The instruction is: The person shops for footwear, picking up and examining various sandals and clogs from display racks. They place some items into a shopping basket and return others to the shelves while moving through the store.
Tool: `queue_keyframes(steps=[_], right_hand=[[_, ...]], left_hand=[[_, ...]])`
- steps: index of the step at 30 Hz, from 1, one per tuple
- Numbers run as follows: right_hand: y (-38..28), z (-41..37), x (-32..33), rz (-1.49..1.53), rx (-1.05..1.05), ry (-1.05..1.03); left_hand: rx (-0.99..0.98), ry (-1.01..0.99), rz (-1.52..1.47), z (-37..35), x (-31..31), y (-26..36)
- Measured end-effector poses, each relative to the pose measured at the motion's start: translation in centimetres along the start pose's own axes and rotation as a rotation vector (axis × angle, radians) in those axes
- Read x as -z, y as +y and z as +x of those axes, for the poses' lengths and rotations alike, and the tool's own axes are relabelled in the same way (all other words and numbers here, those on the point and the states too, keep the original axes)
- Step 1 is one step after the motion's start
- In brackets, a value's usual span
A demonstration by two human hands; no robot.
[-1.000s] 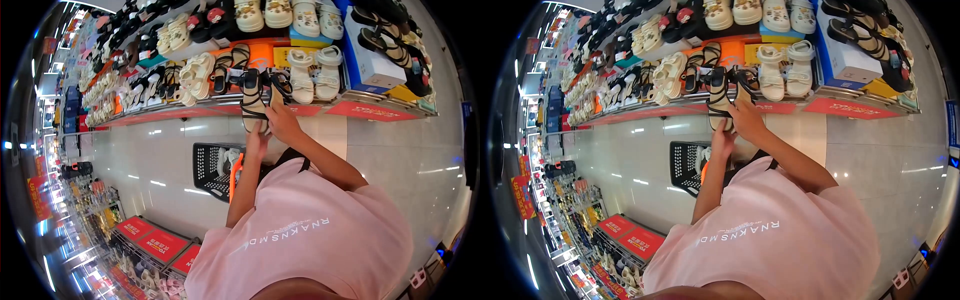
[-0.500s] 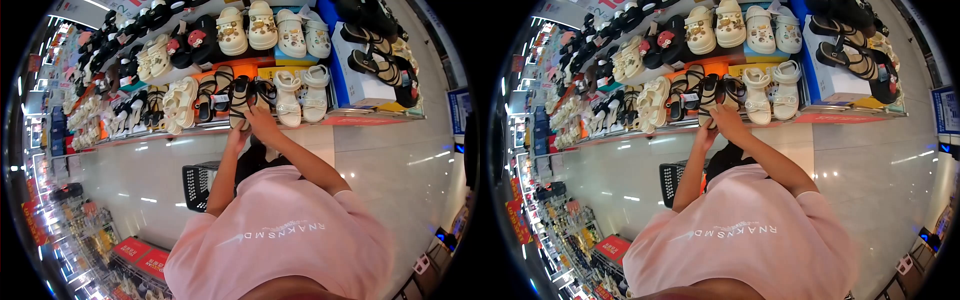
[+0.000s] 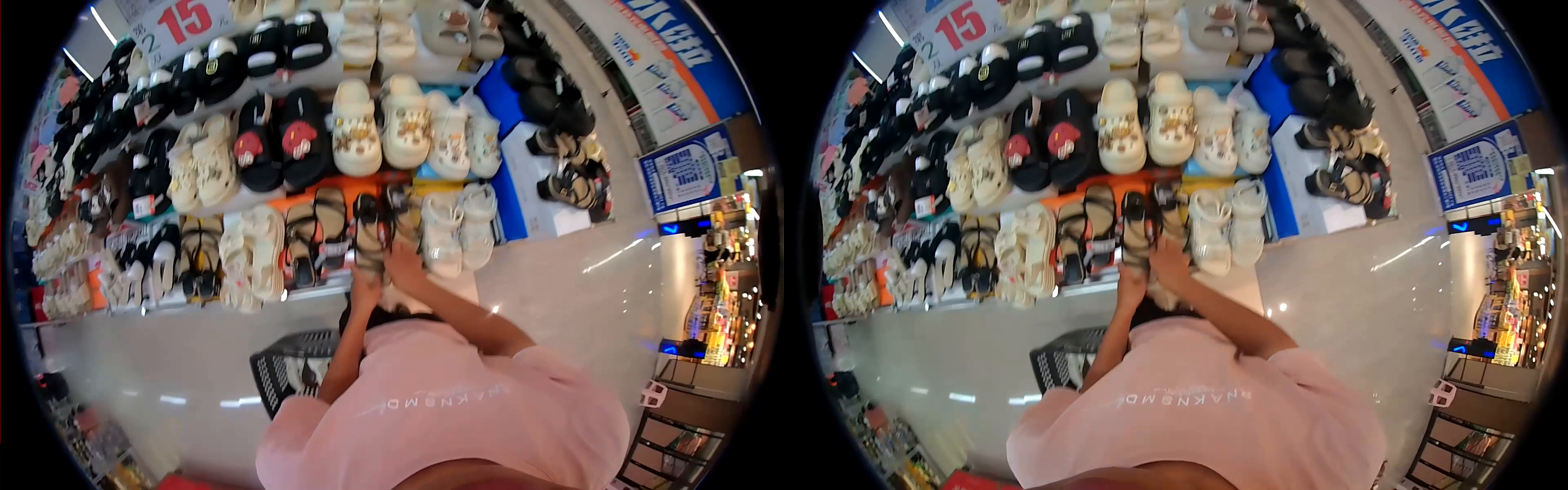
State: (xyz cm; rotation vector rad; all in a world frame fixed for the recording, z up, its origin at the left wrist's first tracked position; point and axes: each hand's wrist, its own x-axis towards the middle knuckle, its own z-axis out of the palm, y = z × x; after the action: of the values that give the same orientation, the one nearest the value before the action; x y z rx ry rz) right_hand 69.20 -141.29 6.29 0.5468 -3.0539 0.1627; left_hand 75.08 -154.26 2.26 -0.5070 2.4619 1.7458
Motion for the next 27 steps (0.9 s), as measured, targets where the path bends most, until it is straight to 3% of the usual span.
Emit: queue_keyframes(steps=[1,2,4,6,8,11,14,20,24,27], right_hand=[[0.5,-0.1,0.4,0.058,0.023,-0.016],[1.1,0.0,1.0,0.117,0.052,-0.03],[2.7,-0.3,2.2,0.206,0.124,-0.138],[2.8,-0.9,4.7,0.218,0.217,0.089],[3.0,-1.5,5.3,0.372,0.186,0.032],[3.0,-2.3,4.7,0.41,0.237,-0.001],[3.5,-2.2,4.3,0.402,0.244,0.024],[4.9,-1.0,3.1,0.451,0.213,-0.187],[5.6,-0.6,2.1,0.527,0.186,-0.18],[6.0,-0.9,2.2,0.569,0.203,-0.2]], left_hand=[[0.0,-0.08,0.011,0.7,0.3,-0.4],[-0.127,-0.051,-0.003,1.7,-0.5,-2.8],[0.01,-0.184,-0.047,3.3,-0.6,-3.8],[0.131,-0.273,-0.022,5.1,-0.9,-4.0],[-0.016,-0.219,0.056,5.8,0.2,-1.9],[0.234,-0.337,0.045,5.8,1.2,0.6],[0.003,-0.111,0.264,4.5,1.2,1.4],[0.051,-0.11,0.235,4.6,1.3,1.5],[0.104,-0.154,0.076,5.6,0.2,-1.2],[-0.024,-0.063,0.121,4.8,0.5,-0.3]])
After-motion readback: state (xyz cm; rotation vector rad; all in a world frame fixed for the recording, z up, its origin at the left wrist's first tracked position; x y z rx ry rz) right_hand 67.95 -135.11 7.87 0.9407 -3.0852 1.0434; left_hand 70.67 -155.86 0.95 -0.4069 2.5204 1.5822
